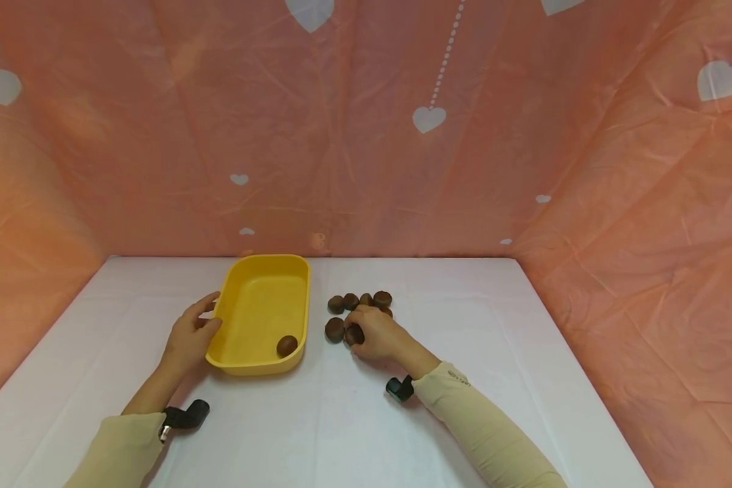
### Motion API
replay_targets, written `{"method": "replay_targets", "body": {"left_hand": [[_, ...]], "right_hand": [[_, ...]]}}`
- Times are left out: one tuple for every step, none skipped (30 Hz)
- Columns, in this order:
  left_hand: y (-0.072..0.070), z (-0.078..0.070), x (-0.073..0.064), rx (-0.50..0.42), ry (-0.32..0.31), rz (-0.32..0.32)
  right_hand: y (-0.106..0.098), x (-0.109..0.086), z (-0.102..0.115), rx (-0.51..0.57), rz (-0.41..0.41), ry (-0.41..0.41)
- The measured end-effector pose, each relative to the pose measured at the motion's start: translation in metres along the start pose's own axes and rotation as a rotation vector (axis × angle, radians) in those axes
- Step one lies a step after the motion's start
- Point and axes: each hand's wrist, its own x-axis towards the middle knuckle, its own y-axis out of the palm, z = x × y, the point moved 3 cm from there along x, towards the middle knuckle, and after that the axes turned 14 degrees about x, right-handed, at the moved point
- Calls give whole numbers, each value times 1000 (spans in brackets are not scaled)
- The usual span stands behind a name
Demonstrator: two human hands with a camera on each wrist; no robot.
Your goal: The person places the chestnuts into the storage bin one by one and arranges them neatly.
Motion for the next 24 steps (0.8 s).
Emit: {"method": "replay_targets", "body": {"left_hand": [[0,1,0,2,0,1],[0,1,0,0,2,4],[0,1,0,-1,3,5],[0,1,1,-2,5,7],[0,1,1,-3,7,8],[0,1,1,-2,8,10],[0,1,1,-4,8,13],[0,0,0,-6,9,15],[0,0,0,-7,7,16],[0,0,0,-6,8,17],[-1,0,0,-6,8,18],[-1,-1,0,-7,8,18],[-1,-1,0,-6,11,16],[-1,-1,0,-6,12,16],[-1,-1,0,-6,13,15],[-1,-1,0,-4,14,15],[-1,-1,0,-6,14,14],[-1,-1,0,-5,14,13],[-1,0,0,-5,13,15],[-1,0,0,-6,12,16],[-1,0,0,-7,11,17],[-1,0,0,-7,10,17],[-1,0,0,-8,8,18],[-1,0,0,-7,6,22]], "right_hand": [[-1,0,0,12,-4,0],[-2,0,0,22,-8,-1],[-3,0,1,34,-13,-3],[-5,0,1,42,-17,-6],[-6,1,1,46,-18,-7],[-7,2,1,52,-19,-10],[-9,3,2,58,-19,-12],[-10,4,2,58,-20,-22],[-11,5,2,61,-21,-26],[-13,7,3,61,-22,-32],[-14,9,4,63,-23,-35],[-15,11,6,66,-25,-41],[-16,12,7,66,-28,-43],[-17,14,8,69,-29,-45],[-18,15,10,72,-31,-40],[-18,17,11,71,-31,-39],[-19,19,12,71,-31,-36],[-20,20,13,74,-31,-35],[-20,22,14,79,-31,-32],[-20,23,15,86,-31,-31],[-21,25,16,96,-33,-30],[-21,27,17,108,-33,-30],[-22,29,18,123,-34,-29],[-22,30,19,139,-35,-33]]}}
